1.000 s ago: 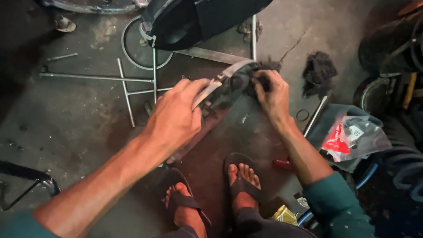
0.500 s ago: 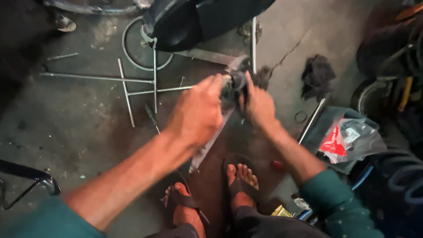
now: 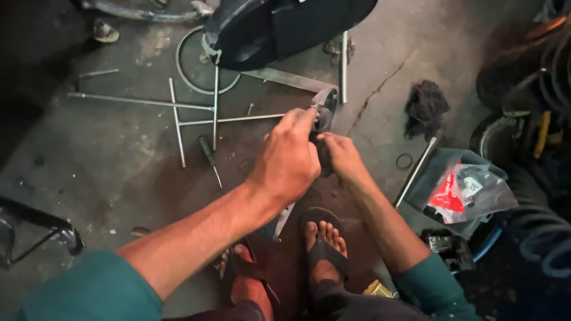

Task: Cleaning and assembling a scooter air filter and its housing.

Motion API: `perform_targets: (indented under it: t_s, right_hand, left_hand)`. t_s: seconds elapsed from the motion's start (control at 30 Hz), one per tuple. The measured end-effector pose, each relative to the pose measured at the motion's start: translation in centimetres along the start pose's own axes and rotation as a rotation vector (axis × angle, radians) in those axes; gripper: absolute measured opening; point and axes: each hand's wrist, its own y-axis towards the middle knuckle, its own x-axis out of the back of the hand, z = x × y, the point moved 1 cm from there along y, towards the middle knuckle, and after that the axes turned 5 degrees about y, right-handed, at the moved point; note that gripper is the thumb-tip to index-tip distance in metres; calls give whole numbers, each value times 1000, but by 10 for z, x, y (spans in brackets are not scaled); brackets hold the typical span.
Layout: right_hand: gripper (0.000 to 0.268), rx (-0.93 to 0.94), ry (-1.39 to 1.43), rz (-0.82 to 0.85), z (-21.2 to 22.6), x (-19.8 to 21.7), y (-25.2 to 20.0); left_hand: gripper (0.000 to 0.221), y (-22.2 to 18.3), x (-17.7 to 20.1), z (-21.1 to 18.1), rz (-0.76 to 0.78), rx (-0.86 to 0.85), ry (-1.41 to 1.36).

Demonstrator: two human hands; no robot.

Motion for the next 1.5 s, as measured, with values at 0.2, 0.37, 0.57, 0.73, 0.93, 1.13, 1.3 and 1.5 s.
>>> perform_targets:
  t_s: [0.2, 0.37, 0.57, 0.73, 0.93, 1.13, 1.3, 1.5]
  right_hand:
    - [49, -119, 1122, -176, 89, 3, -54]
    - [32, 57, 14, -97, 16, 31, -32]
    - [39, 221, -977, 21, 23, -14, -17]
    - [38, 285, -575, 168, 29, -3, -22]
    - [48, 86, 636, 34, 86, 26, -46]
    - [44, 150, 1120, -199, 13, 103, -62]
    - [37, 467, 481, -642, 28, 100, -64]
    - [31, 415, 402, -546, 75, 96, -86]
  left_hand:
    - [46, -3, -1, 7, 21, 77, -128]
    - [47, 3, -1, 10, 46, 115, -85]
    - [46, 0, -5, 1, 52, 117, -80]
    - [45, -3, -4, 1, 97, 150, -91]
    - [63, -22, -33, 45, 18, 63, -142]
    - [45, 1, -20, 65, 140, 140, -52]
    - [24, 7, -17, 64, 307, 177, 96]
    - [20, 36, -45, 65, 462, -79, 375]
